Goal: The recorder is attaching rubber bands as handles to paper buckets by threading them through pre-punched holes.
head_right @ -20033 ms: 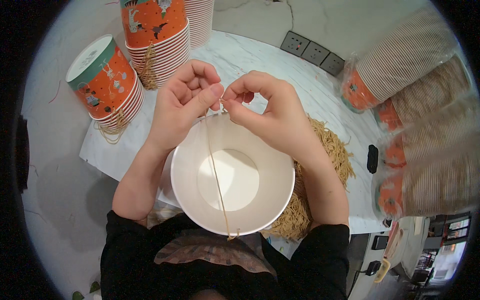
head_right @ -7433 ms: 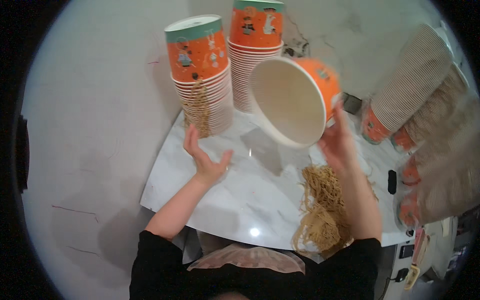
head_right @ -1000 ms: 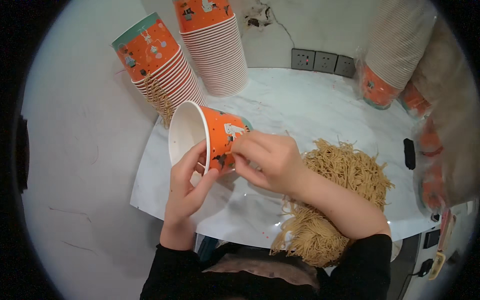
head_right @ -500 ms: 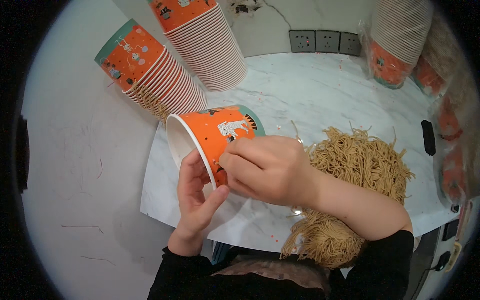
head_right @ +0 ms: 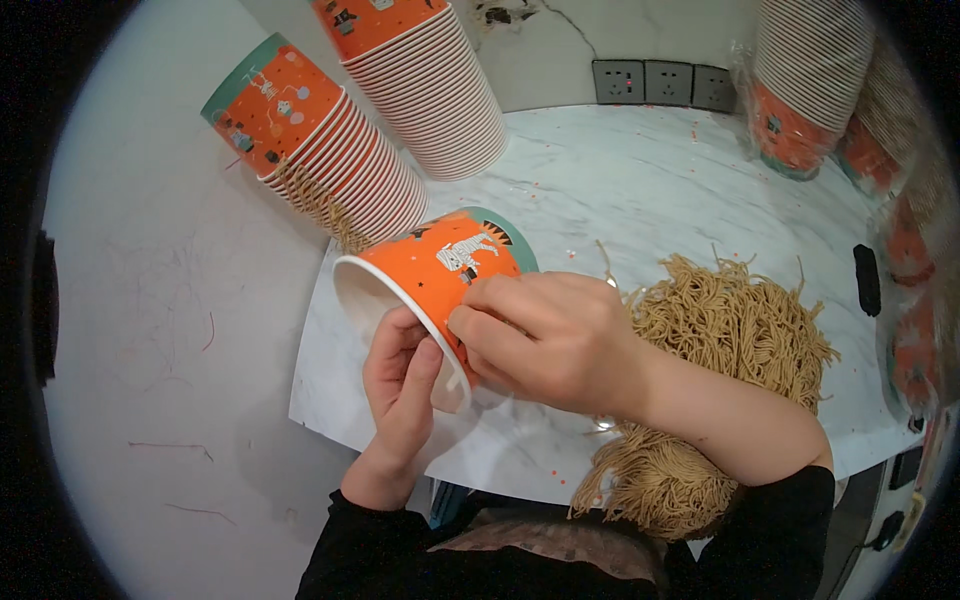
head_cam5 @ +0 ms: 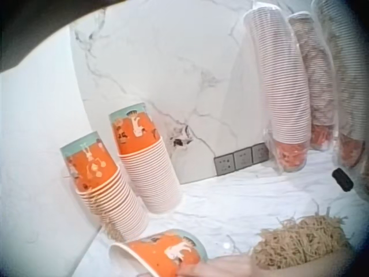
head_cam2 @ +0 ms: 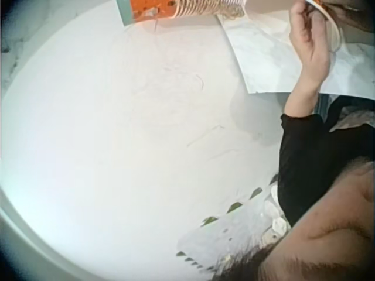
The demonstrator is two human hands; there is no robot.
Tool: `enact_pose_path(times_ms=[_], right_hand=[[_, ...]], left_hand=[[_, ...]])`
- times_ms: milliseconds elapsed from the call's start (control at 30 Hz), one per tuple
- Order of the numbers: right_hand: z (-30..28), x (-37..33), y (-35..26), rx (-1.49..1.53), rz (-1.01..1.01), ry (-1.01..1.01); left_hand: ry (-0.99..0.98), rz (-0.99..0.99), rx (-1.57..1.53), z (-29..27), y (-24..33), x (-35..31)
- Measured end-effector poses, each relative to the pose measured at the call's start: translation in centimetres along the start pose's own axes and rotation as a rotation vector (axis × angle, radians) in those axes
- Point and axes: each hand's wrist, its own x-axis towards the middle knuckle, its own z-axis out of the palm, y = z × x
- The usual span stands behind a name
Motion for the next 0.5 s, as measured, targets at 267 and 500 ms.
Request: enact_pose_path(times_ms=[267, 500], right_hand=[[0.37, -0.05, 0.25, 0.014, -0.043, -0.002], [0.36, -0.04, 0.24, -0.013, -0.068, 0.006]], left_hand=[[0.053, 0.035, 0.039, 0.18, -0.33, -0.26], [0.074, 0.062, 0.030, 0.03, -0.51, -0.17]])
